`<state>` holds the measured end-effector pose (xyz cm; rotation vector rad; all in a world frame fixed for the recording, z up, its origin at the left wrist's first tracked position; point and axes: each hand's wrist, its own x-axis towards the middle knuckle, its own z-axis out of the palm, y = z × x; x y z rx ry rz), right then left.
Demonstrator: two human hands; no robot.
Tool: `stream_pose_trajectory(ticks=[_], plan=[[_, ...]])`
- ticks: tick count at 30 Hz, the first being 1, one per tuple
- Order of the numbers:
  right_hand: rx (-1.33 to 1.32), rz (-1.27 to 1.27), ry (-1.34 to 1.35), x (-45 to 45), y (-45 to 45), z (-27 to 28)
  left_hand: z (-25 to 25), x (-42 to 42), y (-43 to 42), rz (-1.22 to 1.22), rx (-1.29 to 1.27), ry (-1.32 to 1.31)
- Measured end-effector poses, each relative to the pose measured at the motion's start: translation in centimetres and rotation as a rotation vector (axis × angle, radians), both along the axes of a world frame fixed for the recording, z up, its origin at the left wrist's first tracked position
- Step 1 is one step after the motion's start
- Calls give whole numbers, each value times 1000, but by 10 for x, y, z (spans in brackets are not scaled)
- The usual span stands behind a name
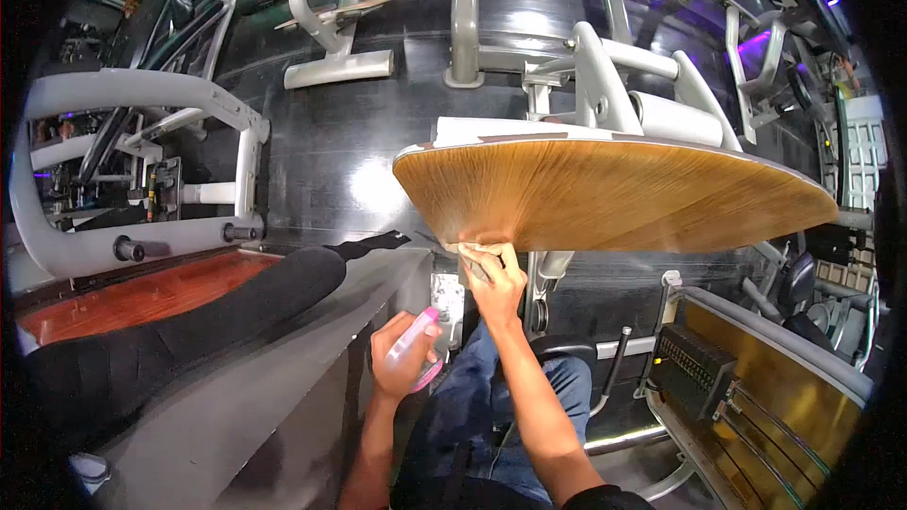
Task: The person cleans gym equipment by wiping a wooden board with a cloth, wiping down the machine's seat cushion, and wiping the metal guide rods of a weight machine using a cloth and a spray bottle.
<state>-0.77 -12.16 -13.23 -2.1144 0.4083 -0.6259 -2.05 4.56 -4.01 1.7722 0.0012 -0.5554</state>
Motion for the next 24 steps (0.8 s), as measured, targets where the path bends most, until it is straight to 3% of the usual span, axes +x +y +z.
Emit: stream_pose_trajectory(ticks=[5,7,10,18,24], plan=[[49,-53,-181,27,13,57,3,2,-5,35,11,38],[75,-71,-203,30,20,57,-1,0,-6,49,-8,61],[120,-80,-244,28,23,39,-4,-3,-7,3,32,73],[-73,106,1,-14,-1,-37,-22,-8,4,-5,18,23],[27,-99,-40,-25,-26,-18,-21,-6,7,13,33,14]])
